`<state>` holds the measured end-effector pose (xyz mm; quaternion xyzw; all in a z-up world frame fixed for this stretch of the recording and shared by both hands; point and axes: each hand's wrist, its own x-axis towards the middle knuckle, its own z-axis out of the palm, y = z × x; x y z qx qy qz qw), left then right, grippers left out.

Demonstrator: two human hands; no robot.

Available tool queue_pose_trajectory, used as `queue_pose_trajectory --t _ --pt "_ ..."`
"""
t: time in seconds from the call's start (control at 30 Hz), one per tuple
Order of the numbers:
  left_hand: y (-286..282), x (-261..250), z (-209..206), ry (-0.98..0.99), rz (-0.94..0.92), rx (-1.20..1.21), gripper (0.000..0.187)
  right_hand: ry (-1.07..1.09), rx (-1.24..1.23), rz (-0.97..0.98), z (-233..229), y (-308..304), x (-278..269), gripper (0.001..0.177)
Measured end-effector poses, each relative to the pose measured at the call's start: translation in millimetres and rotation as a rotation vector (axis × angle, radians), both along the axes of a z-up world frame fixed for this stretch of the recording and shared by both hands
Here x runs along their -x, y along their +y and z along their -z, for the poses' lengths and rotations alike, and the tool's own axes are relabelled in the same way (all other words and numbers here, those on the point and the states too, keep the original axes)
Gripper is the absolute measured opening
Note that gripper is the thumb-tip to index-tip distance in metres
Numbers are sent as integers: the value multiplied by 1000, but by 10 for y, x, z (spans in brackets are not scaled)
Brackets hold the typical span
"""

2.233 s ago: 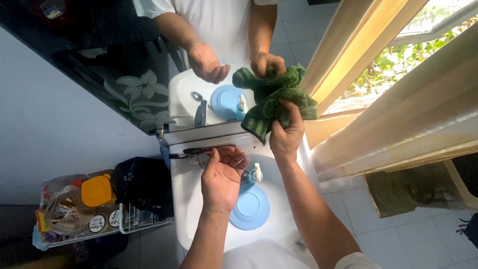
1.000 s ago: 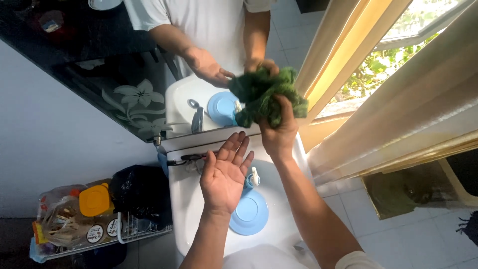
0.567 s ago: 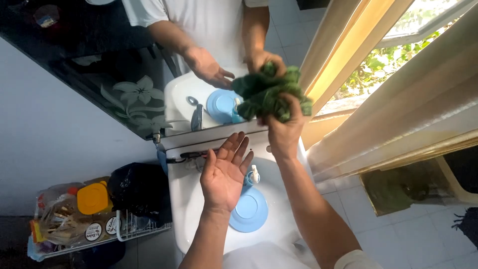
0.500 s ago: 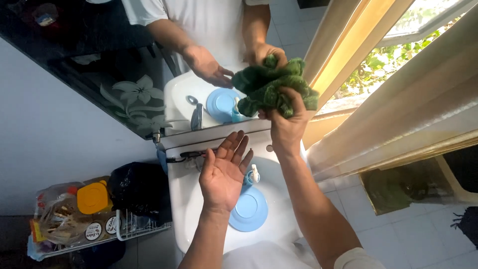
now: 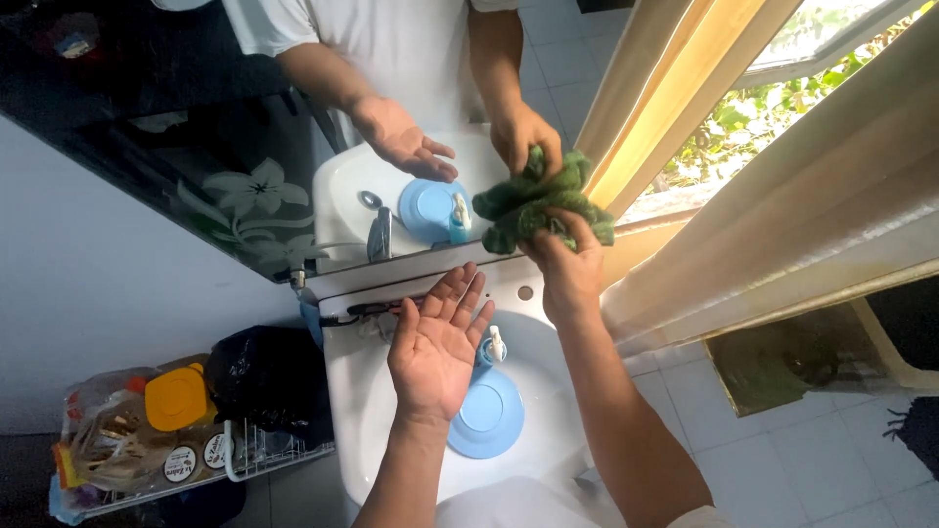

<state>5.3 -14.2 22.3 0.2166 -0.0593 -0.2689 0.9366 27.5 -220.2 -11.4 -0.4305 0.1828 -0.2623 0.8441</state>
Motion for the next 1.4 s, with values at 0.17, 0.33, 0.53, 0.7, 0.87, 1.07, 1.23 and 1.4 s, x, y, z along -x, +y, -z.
queue_pose_trajectory --t 0.17,0.33,0.53,0.7,0.87,1.07,1.23,1.4 --pt "-75 8 -118 3 7 -7 72 -298 -65 -52 -823 129 108 42" --pt "-156 -7 -82 -12 22 0 72 -271 48 46 -461 44 7 40" --pt "-181 29 -43 18 43 -19 76 -12 13 90 196 -67 0 41" --pt "-205 31 -70 1 58 -9 78 -99 -25 105 -303 -114 -8 37" --pt "-269 30 -156 -1 50 30 81 -256 -3 78 -893 -126 48 38" --pt "-400 8 -29 17 73 30 84 -124 2 125 -177 -214 45 37" --pt "-519 10 49 60 101 -24 85 89 -43 137 104 -369 73 37" --pt "-596 -7 -69 21 115 51 81 -167 -12 127 -808 -469 108 39"
